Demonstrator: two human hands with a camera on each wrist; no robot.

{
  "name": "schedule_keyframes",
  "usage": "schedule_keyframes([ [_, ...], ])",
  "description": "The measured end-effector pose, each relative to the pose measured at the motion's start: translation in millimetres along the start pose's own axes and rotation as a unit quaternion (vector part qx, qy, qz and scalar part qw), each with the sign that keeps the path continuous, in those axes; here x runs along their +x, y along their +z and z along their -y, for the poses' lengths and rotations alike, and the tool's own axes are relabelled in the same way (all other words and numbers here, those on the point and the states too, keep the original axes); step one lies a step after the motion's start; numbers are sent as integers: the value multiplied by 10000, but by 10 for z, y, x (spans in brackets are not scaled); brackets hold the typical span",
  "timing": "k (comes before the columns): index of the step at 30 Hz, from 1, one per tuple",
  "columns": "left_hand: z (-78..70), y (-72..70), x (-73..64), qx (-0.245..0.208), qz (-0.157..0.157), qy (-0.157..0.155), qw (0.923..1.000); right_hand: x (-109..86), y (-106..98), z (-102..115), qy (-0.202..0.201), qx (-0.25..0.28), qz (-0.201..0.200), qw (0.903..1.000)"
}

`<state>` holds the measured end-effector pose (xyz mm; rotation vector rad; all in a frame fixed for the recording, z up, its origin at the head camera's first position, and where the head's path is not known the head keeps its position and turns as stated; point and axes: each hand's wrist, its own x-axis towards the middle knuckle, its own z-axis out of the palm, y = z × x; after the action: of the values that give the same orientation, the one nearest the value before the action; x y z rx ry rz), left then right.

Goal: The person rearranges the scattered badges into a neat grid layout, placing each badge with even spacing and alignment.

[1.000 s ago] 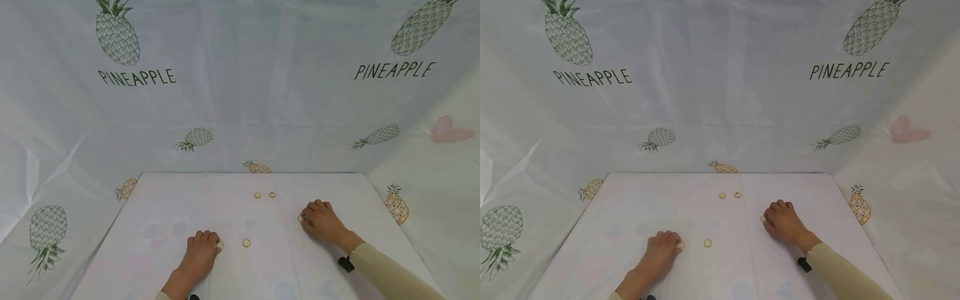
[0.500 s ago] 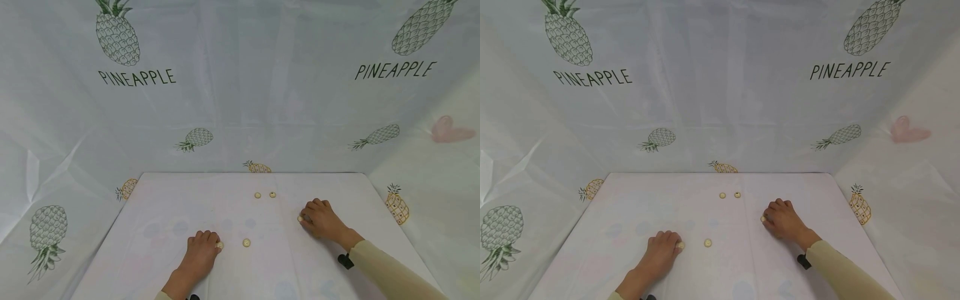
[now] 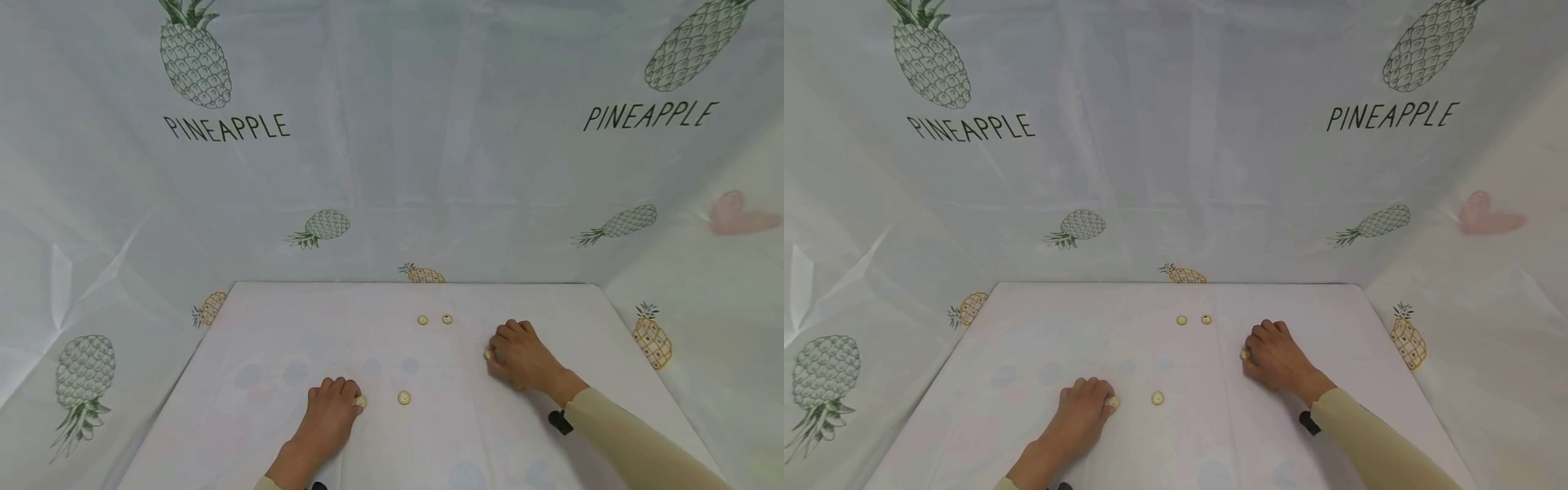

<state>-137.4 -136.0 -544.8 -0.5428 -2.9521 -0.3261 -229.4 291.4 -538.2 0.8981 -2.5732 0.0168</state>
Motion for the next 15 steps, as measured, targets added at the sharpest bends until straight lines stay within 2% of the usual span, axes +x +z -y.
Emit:
schedule_keyframes([
  [9,8,-2,0,-6,-122,-13,9999,182,-3,10,-123,-198,-51,9997],
  [15,7,9,6,17,-124,14,9999,366,12,40,-135,-56,-141,9998],
])
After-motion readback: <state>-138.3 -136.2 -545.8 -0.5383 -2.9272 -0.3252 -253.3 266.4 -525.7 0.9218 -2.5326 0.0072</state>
